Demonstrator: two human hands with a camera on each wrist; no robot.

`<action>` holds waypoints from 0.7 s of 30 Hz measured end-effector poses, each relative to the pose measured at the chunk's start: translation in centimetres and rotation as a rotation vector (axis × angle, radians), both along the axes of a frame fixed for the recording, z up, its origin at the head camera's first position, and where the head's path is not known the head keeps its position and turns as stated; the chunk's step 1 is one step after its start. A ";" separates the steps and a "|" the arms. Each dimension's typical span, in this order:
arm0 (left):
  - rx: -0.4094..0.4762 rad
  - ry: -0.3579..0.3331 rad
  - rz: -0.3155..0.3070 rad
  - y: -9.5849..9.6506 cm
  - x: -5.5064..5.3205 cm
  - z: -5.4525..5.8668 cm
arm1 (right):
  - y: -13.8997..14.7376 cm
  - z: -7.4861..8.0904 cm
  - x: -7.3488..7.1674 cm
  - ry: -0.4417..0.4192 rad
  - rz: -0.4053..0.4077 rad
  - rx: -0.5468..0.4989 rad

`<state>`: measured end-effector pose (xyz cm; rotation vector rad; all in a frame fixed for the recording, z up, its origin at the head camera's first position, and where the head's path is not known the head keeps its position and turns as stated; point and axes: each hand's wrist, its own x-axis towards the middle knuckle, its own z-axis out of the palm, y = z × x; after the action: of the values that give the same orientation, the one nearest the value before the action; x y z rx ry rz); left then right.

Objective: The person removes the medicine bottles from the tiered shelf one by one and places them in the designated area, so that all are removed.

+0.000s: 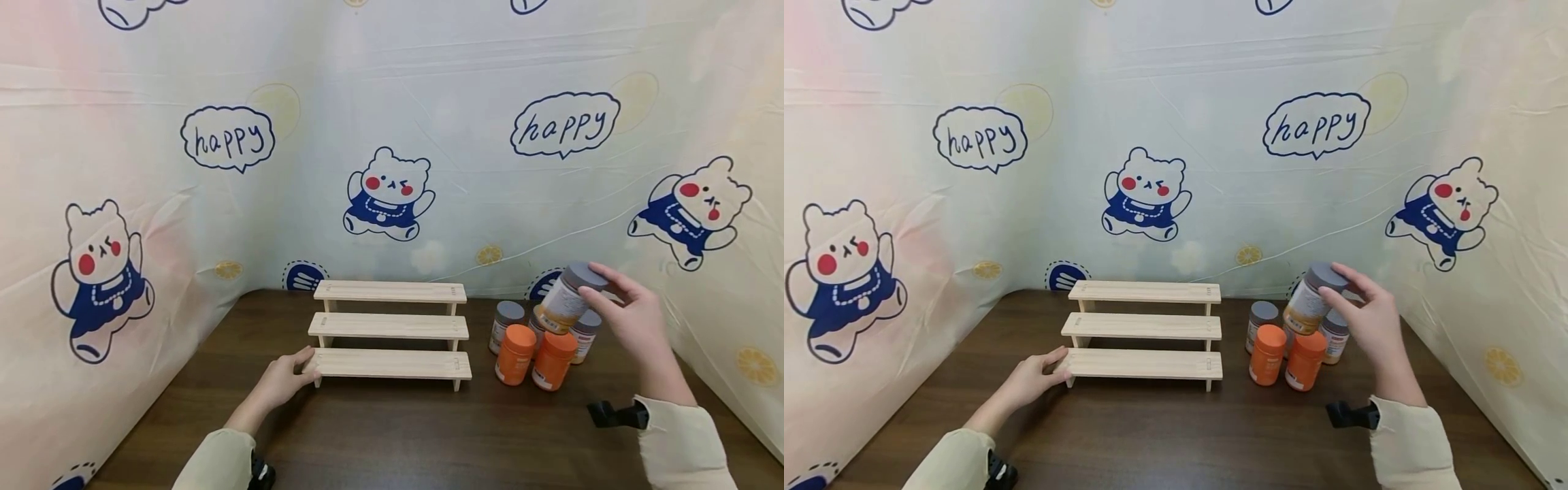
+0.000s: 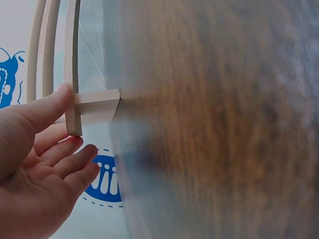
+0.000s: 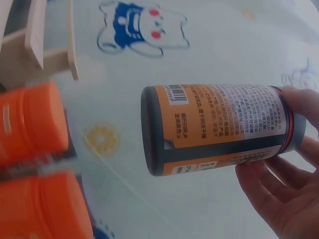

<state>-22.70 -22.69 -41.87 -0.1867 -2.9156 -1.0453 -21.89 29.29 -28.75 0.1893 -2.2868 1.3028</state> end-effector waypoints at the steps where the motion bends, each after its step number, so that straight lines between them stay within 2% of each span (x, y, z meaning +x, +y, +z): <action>1: 0.003 0.003 0.000 0.0 0.0 0.0 | 0.5 -0.1 0.0 -0.007 -0.012 -0.012; 9: 0.015 0.014 -0.003 0.0 0.0 -0.1 | 4.2 -1.9 0.3 -0.030 -0.056 -0.123; 13: 0.016 0.007 -0.003 -0.1 -0.1 -0.1 | 5.8 -2.9 0.2 -0.060 -0.104 -0.151; 15: 0.015 0.005 0.000 -0.1 -0.1 -0.1 | 6.4 -3.4 0.2 -0.101 -0.125 -0.145; 21: 0.009 0.008 0.000 -0.1 -0.1 -0.1 | 7.7 -5.6 0.1 -0.220 -0.175 -0.044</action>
<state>-22.78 -22.75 -41.98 -0.1905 -2.9038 -1.0553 -21.78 37.02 -34.33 -0.1750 -2.3892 1.3373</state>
